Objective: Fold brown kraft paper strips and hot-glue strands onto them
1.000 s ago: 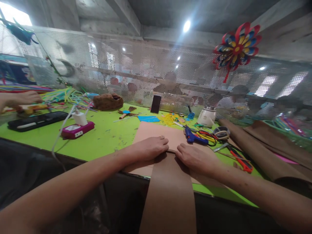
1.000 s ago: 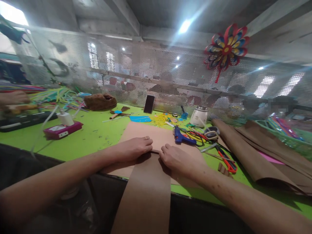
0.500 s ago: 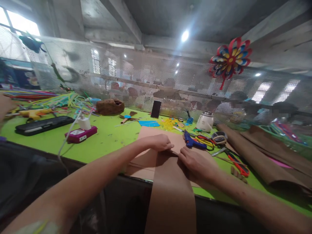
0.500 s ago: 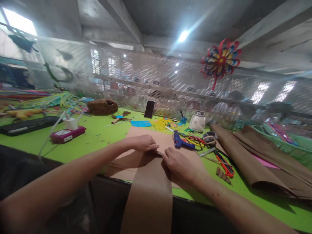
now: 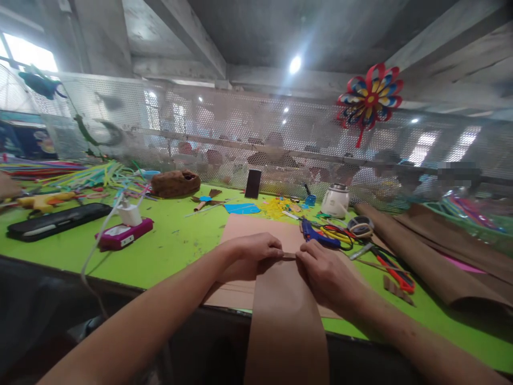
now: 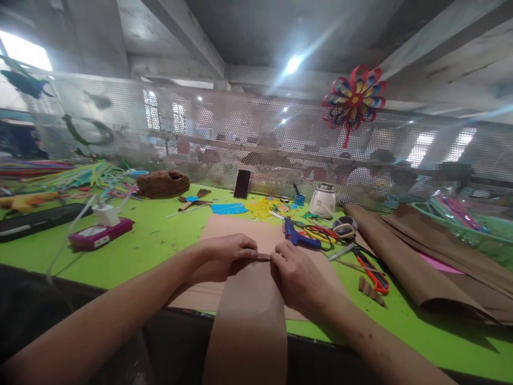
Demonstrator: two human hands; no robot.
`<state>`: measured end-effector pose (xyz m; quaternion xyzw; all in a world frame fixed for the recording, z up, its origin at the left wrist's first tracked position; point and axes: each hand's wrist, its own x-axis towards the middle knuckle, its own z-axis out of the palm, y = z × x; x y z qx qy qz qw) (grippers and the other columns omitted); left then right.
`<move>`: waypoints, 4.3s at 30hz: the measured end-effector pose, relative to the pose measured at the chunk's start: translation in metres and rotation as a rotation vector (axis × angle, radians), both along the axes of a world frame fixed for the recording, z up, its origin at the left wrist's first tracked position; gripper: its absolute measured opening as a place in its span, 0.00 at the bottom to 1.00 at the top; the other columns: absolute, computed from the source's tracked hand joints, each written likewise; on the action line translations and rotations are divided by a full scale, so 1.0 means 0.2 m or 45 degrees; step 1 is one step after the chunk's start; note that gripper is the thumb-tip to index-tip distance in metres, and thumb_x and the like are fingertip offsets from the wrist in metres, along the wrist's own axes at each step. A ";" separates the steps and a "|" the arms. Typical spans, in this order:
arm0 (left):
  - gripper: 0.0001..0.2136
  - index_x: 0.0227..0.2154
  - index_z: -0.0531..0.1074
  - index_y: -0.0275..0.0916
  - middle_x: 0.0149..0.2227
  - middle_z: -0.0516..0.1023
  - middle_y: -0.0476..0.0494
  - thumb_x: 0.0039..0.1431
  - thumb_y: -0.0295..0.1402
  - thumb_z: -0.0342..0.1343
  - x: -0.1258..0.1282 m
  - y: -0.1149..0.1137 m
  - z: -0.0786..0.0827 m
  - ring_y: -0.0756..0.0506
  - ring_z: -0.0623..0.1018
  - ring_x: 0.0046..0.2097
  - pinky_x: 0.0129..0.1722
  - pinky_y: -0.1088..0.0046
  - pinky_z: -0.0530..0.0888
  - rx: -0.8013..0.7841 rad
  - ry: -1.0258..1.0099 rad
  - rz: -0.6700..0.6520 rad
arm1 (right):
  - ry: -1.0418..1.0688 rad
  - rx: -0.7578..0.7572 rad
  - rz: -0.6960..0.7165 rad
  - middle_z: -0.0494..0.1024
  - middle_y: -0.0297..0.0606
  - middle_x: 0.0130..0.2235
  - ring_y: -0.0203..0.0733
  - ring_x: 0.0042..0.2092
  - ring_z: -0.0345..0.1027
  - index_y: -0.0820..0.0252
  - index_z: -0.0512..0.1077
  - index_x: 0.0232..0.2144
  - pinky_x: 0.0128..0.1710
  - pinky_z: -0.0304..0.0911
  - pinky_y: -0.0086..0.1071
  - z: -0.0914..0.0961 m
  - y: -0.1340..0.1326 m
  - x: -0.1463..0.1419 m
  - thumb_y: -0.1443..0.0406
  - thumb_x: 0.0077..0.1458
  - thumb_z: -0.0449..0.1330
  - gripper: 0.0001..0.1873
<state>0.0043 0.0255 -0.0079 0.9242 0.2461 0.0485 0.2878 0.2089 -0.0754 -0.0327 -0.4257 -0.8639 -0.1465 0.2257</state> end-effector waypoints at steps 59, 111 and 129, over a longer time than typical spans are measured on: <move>0.17 0.26 0.68 0.35 0.21 0.67 0.51 0.59 0.44 0.43 0.02 -0.04 -0.02 0.52 0.64 0.24 0.26 0.77 0.59 0.025 -0.056 0.102 | 0.385 -0.637 0.041 0.71 0.33 0.21 0.33 0.24 0.58 0.63 0.73 0.23 0.23 0.51 0.25 0.09 0.19 0.06 0.51 0.55 0.51 0.23; 0.15 0.23 0.67 0.35 0.23 0.65 0.51 0.54 0.44 0.51 -0.03 0.02 0.02 0.52 0.64 0.28 0.29 0.77 0.60 -0.182 -0.258 -0.004 | 0.714 -1.097 0.072 0.62 0.26 0.12 0.28 0.13 0.48 0.63 0.67 0.22 0.15 0.43 0.24 0.13 0.22 0.23 0.50 0.56 0.49 0.24; 0.22 0.24 0.72 0.36 0.23 0.68 0.52 0.37 0.53 0.62 0.00 -0.13 0.00 0.51 0.66 0.29 0.34 0.75 0.65 -0.975 -0.337 -0.125 | 1.121 -1.169 0.705 0.74 0.37 0.30 0.38 0.31 0.66 0.62 0.77 0.27 0.32 0.62 0.29 0.16 0.09 -0.01 0.58 0.44 0.65 0.12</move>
